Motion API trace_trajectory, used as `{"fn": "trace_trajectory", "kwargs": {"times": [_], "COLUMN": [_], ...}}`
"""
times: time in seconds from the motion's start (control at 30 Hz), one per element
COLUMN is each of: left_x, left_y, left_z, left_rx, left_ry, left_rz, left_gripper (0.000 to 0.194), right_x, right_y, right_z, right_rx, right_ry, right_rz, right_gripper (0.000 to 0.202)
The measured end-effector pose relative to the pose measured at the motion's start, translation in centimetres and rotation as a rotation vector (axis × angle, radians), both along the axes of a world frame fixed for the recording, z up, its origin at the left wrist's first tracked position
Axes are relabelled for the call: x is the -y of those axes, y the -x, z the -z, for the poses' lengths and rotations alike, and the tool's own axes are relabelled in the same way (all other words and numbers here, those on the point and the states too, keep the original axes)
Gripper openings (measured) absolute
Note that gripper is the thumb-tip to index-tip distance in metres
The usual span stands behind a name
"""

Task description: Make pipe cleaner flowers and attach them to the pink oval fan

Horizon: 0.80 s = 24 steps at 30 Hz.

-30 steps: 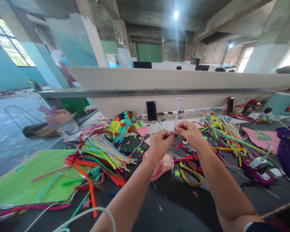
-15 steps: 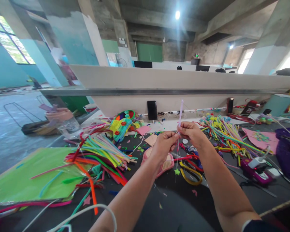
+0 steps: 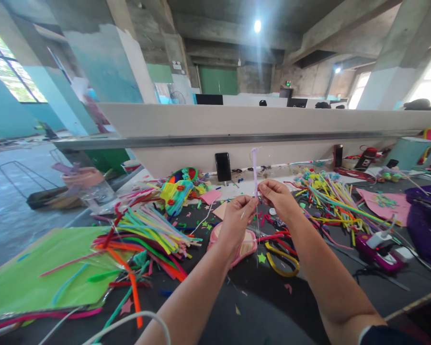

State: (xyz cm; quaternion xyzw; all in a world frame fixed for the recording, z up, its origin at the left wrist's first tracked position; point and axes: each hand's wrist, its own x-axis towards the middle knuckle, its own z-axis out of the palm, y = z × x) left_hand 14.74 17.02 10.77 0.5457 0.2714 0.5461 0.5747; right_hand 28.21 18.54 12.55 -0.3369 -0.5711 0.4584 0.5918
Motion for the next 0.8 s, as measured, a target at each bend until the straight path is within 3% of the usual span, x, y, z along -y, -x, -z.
{"fn": "trace_trajectory", "kwargs": {"times": [0.07, 0.13, 0.27, 0.43, 0.63, 0.8], "left_x": [-0.2, -0.3, -0.1, 0.2, 1.2, 3.1], "left_y": [0.0, 0.1, 0.5, 0.8, -0.6, -1.4], "left_z": [0.1, 0.1, -0.7, -0.8, 0.3, -0.7], "left_rx": [-0.107, -0.175, -0.235, -0.195, 0.105, 0.239], "left_ry": [-0.061, -0.086, -0.15, -0.222, 0.01, 0.207], "left_rz": [-0.055, -0.018, 0.093, 0.102, 0.18, 0.286], "left_gripper": [0.03, 0.031, 0.027, 0.026, 0.026, 0.028], "right_x": [0.2, 0.5, 1.1, 1.3, 1.5, 1.6], "right_y": [0.1, 0.0, -0.6, -1.0, -0.1, 1.2], "right_z": [-0.2, -0.4, -0.9, -1.2, -0.9, -0.2], "right_rx": [0.057, 0.087, 0.0, -0.103, -0.238, -0.313], "right_ry": [-0.001, 0.031, 0.12, 0.112, 0.006, -0.033], "right_rz": [0.079, 0.075, -0.038, -0.176, -0.317, -0.36], "right_gripper": [0.027, 0.026, 0.028, 0.025, 0.025, 0.04]}}
